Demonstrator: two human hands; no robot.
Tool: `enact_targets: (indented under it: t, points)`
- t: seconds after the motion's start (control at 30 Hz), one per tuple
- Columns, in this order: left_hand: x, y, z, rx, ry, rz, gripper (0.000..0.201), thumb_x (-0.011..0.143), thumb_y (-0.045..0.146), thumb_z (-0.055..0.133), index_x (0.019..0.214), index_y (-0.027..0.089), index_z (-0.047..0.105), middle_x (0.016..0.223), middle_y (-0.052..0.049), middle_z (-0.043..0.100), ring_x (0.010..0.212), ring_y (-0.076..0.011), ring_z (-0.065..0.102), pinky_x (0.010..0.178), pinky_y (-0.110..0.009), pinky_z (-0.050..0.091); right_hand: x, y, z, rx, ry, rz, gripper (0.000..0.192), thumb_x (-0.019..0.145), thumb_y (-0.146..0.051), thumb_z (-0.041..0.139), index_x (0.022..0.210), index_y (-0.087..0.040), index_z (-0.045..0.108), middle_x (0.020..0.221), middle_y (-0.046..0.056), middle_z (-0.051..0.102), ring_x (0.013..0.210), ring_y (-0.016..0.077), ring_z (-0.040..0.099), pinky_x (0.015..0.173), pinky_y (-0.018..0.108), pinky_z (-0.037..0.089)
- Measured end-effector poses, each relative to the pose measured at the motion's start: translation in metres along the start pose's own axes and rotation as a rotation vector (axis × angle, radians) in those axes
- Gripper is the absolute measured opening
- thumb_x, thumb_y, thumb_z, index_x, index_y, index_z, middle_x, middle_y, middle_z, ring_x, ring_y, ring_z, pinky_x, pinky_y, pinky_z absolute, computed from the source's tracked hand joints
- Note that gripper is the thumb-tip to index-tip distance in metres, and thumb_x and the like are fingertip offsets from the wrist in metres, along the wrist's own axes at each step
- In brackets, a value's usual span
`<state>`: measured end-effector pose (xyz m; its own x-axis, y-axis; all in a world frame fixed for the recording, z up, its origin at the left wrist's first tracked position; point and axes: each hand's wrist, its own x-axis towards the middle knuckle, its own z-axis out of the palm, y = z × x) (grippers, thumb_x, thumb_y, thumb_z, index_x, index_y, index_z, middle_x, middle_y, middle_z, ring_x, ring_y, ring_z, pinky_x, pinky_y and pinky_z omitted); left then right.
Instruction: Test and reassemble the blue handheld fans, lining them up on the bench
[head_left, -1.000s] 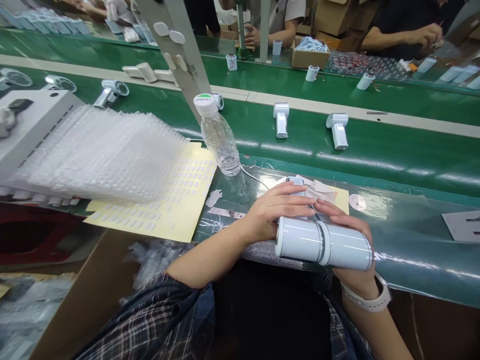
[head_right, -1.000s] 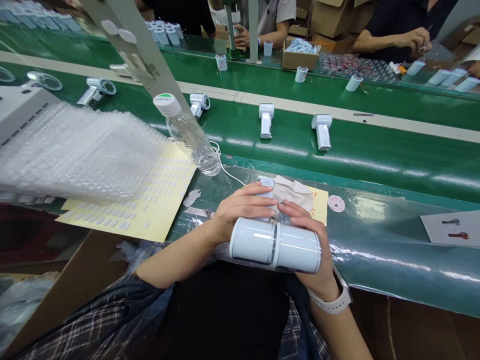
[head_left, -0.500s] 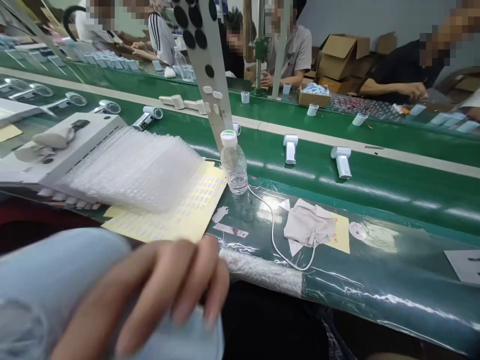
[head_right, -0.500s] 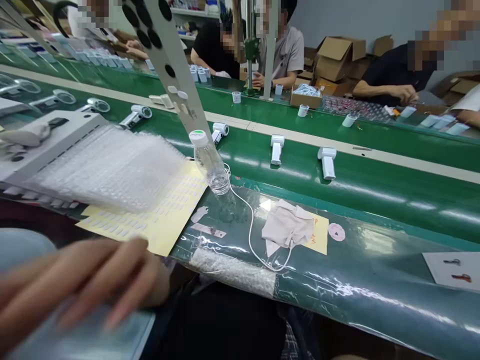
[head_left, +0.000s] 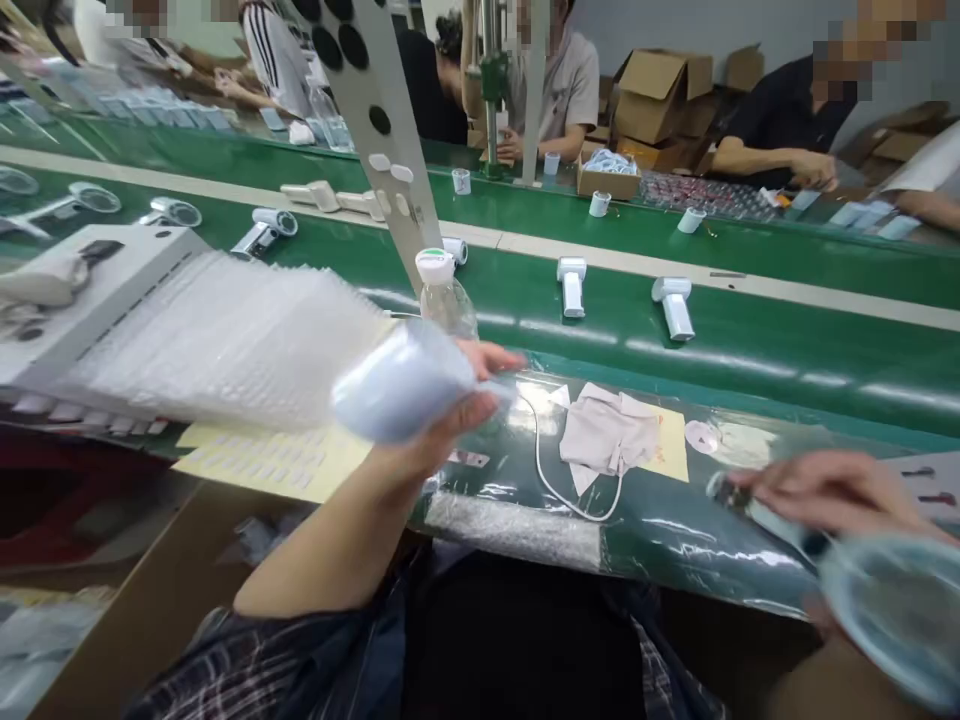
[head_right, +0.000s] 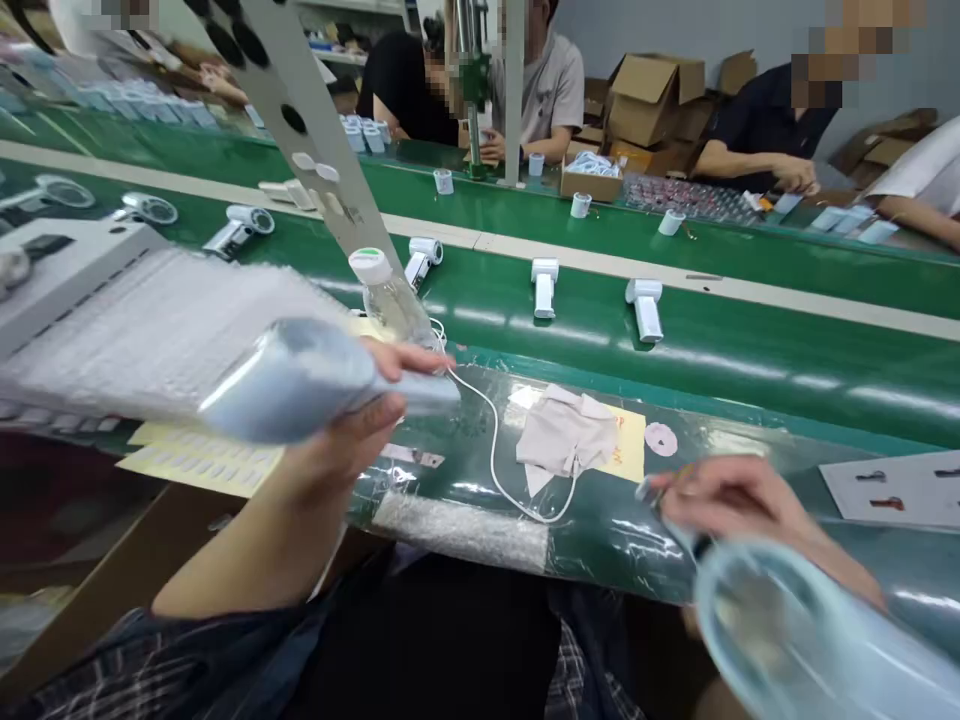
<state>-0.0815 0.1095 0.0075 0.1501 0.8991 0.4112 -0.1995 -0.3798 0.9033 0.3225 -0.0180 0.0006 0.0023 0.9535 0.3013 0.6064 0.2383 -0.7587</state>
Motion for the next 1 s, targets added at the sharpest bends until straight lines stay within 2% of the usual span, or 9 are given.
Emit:
enact_targets:
  t: [0.1,0.27,0.4,0.47,0.53,0.67,0.8,0.9,1.0]
  points:
    - [-0.015,-0.016,0.027,-0.268,-0.081,-0.329,0.036,0.081,0.046,0.088,0.092,0.018,0.068,0.073,0.000,0.070,0.072,-0.0172,0.072,0.083,-0.038,0.064,0.008,0.039,-0.014,-0.388,0.079,0.248,0.046,0.066,-0.063,0.089,0.102,-0.035,0.081,0.090,0.013,0.077,0.071,0.0358,0.070,0.058,0.050,0.052]
    - [-0.028,-0.042,0.055,-0.441,-0.221,-0.692,0.045,0.067,0.042,0.095,0.088,0.013,0.068,0.083,-0.003,0.067,0.075,-0.0160,0.069,0.074,-0.030,0.056,0.003,0.130,-0.047,-0.715,0.278,0.523,0.029,0.062,-0.058,0.081,0.069,-0.035,0.066,0.060,0.010,0.061,0.054,0.0359,0.056,0.056,0.053,0.040]
    - [-0.029,-0.055,0.056,-0.425,-0.158,-0.803,0.049,0.064,0.038,0.097,0.094,0.013,0.069,0.093,-0.004,0.069,0.084,-0.0160,0.067,0.082,-0.030,0.054,-0.005,0.143,-0.053,-0.855,0.489,0.545,0.033,0.070,-0.053,0.068,0.092,-0.029,0.071,0.090,0.031,0.070,0.097,0.0612,0.066,0.075,0.075,0.040]
    - [-0.031,-0.059,0.055,-0.417,-0.141,-0.806,0.051,0.068,0.045,0.096,0.099,0.014,0.070,0.099,-0.006,0.072,0.092,-0.0185,0.068,0.087,-0.033,0.054,0.013,0.124,-0.036,-0.902,0.572,0.451,0.059,0.078,-0.049,0.062,0.126,-0.014,0.068,0.128,0.044,0.062,0.131,0.0659,0.053,0.095,0.082,0.034]
    - [-0.034,-0.062,0.055,-0.415,-0.160,-0.795,0.055,0.073,0.053,0.093,0.105,0.013,0.072,0.102,-0.009,0.074,0.096,-0.0203,0.070,0.090,-0.034,0.054,0.049,0.104,-0.009,-0.830,0.489,0.341,0.071,0.085,-0.040,0.059,0.147,-0.006,0.056,0.146,0.042,0.053,0.146,0.0570,0.045,0.114,0.075,0.032]
    - [-0.040,-0.065,0.058,-0.452,-0.213,-0.785,0.063,0.078,0.064,0.087,0.107,0.011,0.070,0.098,-0.013,0.077,0.088,-0.0218,0.074,0.083,-0.034,0.058,0.154,0.096,0.048,-0.649,0.185,0.359,0.039,0.089,-0.024,0.055,0.122,-0.017,0.075,0.153,0.021,0.056,0.144,0.0344,0.054,0.122,0.048,0.041]
    - [-0.042,-0.066,0.063,-0.564,-0.223,-0.840,0.072,0.074,0.076,0.082,0.104,0.014,0.060,0.082,-0.008,0.075,0.065,-0.0189,0.072,0.064,-0.030,0.059,0.245,0.111,0.089,-0.654,0.125,0.561,0.024,0.096,-0.027,0.065,0.115,-0.016,0.075,0.155,0.018,0.054,0.139,0.0321,0.056,0.117,0.050,0.045]
    - [-0.041,-0.066,0.064,-0.593,-0.182,-0.897,0.077,0.070,0.081,0.081,0.104,0.017,0.053,0.073,-0.002,0.071,0.054,-0.0163,0.066,0.052,-0.027,0.055,0.285,0.106,0.131,-0.687,0.122,0.663,0.034,0.102,-0.044,0.065,0.122,-0.017,0.070,0.141,0.013,0.063,0.132,0.0314,0.058,0.112,0.055,0.047]
    - [-0.038,-0.065,0.063,-0.585,-0.138,-0.909,0.076,0.069,0.081,0.082,0.100,0.018,0.051,0.068,0.000,0.068,0.053,-0.0146,0.064,0.052,-0.026,0.054,0.299,0.087,0.187,-0.705,0.090,0.627,0.056,0.101,-0.062,0.058,0.123,-0.013,0.072,0.152,0.024,0.052,0.137,0.0399,0.051,0.112,0.059,0.042]
